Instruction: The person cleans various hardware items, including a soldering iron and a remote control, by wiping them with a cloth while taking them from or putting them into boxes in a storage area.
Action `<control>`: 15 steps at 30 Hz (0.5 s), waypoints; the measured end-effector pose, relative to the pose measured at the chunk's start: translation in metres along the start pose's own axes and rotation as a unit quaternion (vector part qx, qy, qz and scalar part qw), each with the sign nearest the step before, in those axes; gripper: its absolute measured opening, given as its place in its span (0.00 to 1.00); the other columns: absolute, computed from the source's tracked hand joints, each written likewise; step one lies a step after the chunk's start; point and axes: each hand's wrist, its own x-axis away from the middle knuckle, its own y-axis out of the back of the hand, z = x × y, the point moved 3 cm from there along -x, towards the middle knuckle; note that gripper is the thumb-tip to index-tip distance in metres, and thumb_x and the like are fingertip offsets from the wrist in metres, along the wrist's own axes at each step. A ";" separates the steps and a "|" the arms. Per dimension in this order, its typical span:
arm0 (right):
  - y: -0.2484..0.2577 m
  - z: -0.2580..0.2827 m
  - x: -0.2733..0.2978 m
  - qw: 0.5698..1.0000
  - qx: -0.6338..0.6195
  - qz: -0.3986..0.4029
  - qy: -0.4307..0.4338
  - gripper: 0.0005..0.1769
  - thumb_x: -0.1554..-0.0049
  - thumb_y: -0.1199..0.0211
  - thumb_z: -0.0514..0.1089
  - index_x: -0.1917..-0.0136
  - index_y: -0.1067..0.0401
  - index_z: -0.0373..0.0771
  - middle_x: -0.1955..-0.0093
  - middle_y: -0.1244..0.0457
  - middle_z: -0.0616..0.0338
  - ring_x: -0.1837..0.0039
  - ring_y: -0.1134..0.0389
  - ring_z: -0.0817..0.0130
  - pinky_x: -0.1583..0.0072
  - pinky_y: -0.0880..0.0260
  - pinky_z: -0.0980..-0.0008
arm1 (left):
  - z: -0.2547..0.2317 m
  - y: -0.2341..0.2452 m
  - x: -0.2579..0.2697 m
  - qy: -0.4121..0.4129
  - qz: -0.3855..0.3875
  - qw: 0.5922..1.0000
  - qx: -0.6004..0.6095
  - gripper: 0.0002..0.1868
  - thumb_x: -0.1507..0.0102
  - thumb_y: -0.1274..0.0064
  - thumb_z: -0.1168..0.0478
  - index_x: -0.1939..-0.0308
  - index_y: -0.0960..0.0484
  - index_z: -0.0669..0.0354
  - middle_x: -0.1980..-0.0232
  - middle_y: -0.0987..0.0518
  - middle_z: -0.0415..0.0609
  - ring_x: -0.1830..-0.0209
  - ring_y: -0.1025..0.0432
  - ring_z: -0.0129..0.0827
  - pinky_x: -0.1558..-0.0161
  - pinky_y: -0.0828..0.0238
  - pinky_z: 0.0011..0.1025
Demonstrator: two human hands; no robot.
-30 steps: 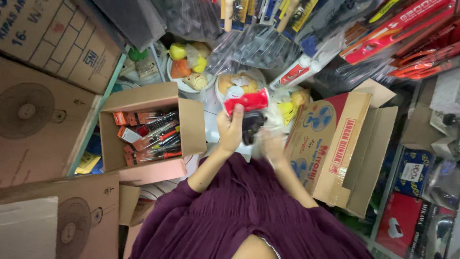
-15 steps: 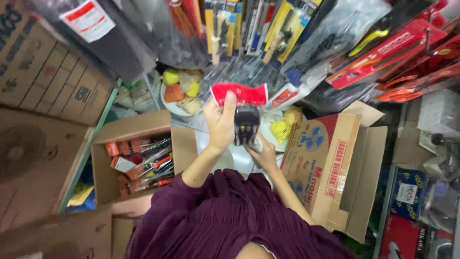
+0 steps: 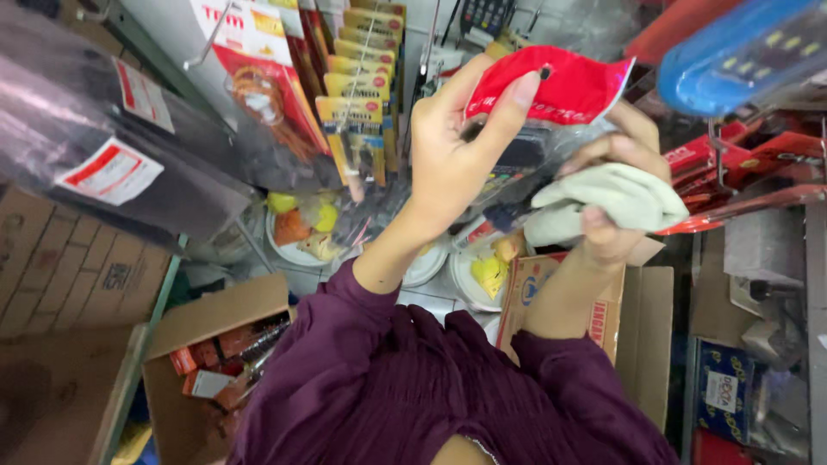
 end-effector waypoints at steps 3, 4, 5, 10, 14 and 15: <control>-0.019 0.005 -0.043 0.993 0.026 0.107 -0.031 0.48 0.46 0.26 0.54 0.20 0.43 0.36 0.18 0.49 0.44 0.50 0.29 0.66 0.54 0.28 0.73 | 0.002 -0.002 -0.025 -0.022 -0.010 0.999 -0.036 0.10 0.23 0.45 0.61 0.52 0.19 0.68 0.64 0.20 0.40 0.63 0.32 0.13 0.58 0.31 0.17; -0.024 0.005 -0.051 0.990 0.036 0.120 -0.066 0.53 0.49 0.25 0.56 0.19 0.45 0.33 0.17 0.50 0.45 0.51 0.30 0.68 0.54 0.30 0.75 | 0.002 -0.002 -0.031 -0.029 -0.005 0.999 -0.023 0.11 0.22 0.46 0.60 0.50 0.20 0.67 0.62 0.19 0.40 0.61 0.30 0.12 0.57 0.30 0.17; -0.029 0.006 -0.057 0.988 0.048 0.120 -0.087 0.56 0.51 0.25 0.57 0.19 0.45 0.31 0.18 0.50 0.45 0.50 0.31 0.69 0.54 0.31 0.77 | 0.004 -0.001 -0.036 -0.022 -0.004 1.000 -0.019 0.11 0.23 0.47 0.60 0.50 0.20 0.68 0.62 0.20 0.40 0.62 0.31 0.13 0.57 0.30 0.17; -0.039 -0.001 -0.076 0.990 0.085 0.060 -0.099 0.64 0.58 0.25 0.61 0.18 0.44 0.27 0.22 0.47 0.49 0.51 0.31 0.74 0.57 0.34 0.82 | 0.011 0.000 -0.052 -0.022 0.000 1.000 -0.017 0.13 0.22 0.48 0.58 0.48 0.20 0.68 0.62 0.20 0.40 0.62 0.31 0.14 0.58 0.30 0.18; -0.039 -0.003 -0.088 0.991 0.082 0.063 -0.082 0.61 0.54 0.25 0.60 0.18 0.44 0.27 0.27 0.45 0.54 0.51 0.31 0.76 0.56 0.34 0.83 | 0.011 -0.004 -0.062 -0.049 0.001 0.999 0.006 0.14 0.20 0.50 0.57 0.42 0.21 0.68 0.55 0.17 0.41 0.56 0.27 0.14 0.51 0.26 0.18; -0.040 -0.005 -0.088 0.992 0.080 0.063 -0.080 0.61 0.53 0.25 0.59 0.18 0.44 0.27 0.28 0.45 0.55 0.49 0.31 0.76 0.56 0.34 0.83 | 0.013 -0.005 -0.066 -0.048 0.002 0.999 0.012 0.14 0.20 0.51 0.57 0.41 0.22 0.68 0.54 0.17 0.41 0.55 0.27 0.15 0.50 0.26 0.18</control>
